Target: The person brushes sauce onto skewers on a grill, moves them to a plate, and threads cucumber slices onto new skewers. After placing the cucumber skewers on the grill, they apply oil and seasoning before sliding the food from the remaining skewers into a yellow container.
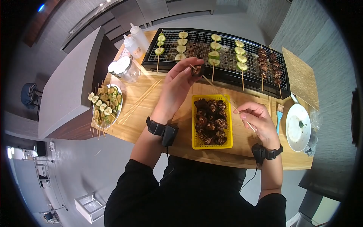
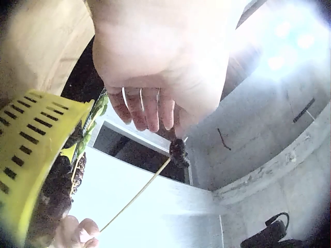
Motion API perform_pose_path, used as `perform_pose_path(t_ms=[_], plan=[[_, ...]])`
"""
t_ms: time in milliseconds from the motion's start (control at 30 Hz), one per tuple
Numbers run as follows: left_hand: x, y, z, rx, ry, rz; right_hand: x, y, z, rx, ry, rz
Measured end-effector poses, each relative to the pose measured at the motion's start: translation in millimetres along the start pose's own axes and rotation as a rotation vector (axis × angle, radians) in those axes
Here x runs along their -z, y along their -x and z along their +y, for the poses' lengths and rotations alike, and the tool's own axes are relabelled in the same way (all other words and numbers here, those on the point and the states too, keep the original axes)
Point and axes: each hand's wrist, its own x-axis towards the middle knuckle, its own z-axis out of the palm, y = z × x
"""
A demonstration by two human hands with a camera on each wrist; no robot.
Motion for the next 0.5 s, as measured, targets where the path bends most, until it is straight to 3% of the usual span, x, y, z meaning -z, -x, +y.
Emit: perform_pose_path(t_ms=[100,500], plan=[[4.7,1.7,-0.1,0.025,0.041,-0.076,2.3,0.0,2.4,0.0,0.005,-0.005],[4.3,4.3,-7.7,0.019,-0.036,-0.072,1.5,-0.7,2.3,-0.007,0.001,0.008]])
